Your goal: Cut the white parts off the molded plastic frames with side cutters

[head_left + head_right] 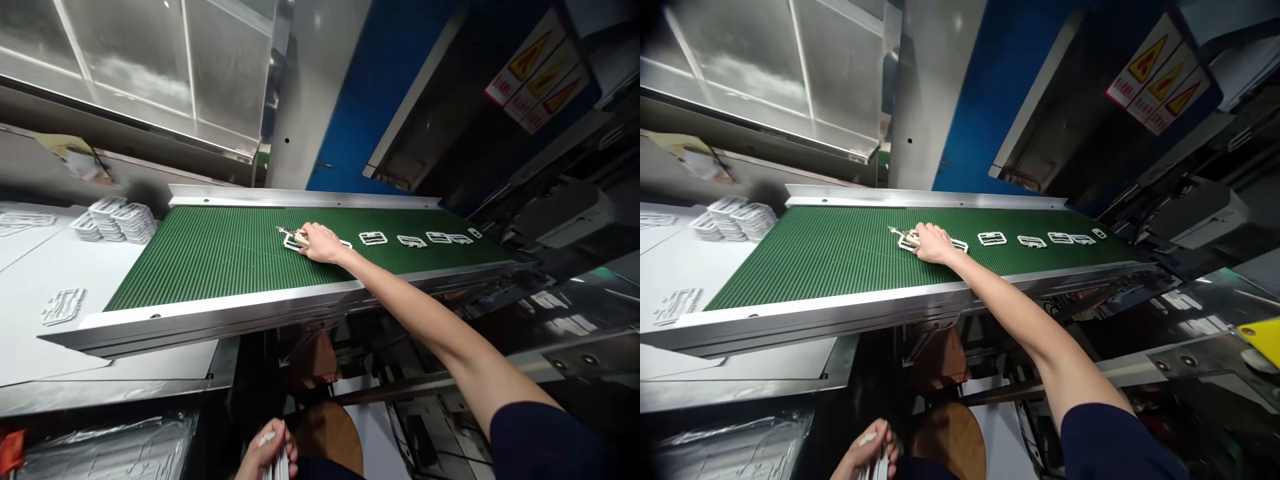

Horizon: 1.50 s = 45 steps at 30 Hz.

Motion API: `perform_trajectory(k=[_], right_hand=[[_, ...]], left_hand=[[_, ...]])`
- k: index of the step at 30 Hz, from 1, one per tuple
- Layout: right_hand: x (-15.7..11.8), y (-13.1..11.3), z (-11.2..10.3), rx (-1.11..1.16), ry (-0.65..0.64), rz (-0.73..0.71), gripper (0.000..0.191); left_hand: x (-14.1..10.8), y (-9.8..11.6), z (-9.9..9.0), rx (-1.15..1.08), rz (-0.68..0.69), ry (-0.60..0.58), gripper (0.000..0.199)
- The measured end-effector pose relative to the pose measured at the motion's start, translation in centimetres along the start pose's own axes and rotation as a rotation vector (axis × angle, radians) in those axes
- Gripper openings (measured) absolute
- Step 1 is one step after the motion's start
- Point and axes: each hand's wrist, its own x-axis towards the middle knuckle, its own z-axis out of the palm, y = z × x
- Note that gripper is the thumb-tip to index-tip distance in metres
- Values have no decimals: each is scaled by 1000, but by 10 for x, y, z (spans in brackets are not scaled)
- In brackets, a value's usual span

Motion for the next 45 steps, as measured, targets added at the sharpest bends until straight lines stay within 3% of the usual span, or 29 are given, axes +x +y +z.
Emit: perform_trajectory(k=[4,6,10,13,16,18,21,26,31,45], right_hand=[[-6,-3,-14,101,74,50,23],[-25,-9,-27,334,141,54,17],[-118,-32,-37,1001,161,-10,21],[-206,-47,-15,1233,25,76,21],[-276,-52,27,1445,-80,332,26],[-310,-51,54,1551,-77,497,30],[-344,-46,78,1610,-30,618,30],[-377,-39,85,1742,28,717,22],[-392,-35,90,1891,37,815,27],[-400,-35,105,1869,-28,761,23]], left_hand=[[-5,17,14,108,114,18,29],[-10,29,25,143,131,-2,25],[-24,49,41,258,171,-126,27],[-36,55,50,338,263,-191,25],[-43,53,60,458,280,-194,26],[-44,45,65,564,225,-170,23],[-44,28,69,662,133,-144,19],[-42,1,70,712,43,-131,17],[-41,-12,69,722,-38,-96,19],[-48,-17,69,729,-89,-1,23]])
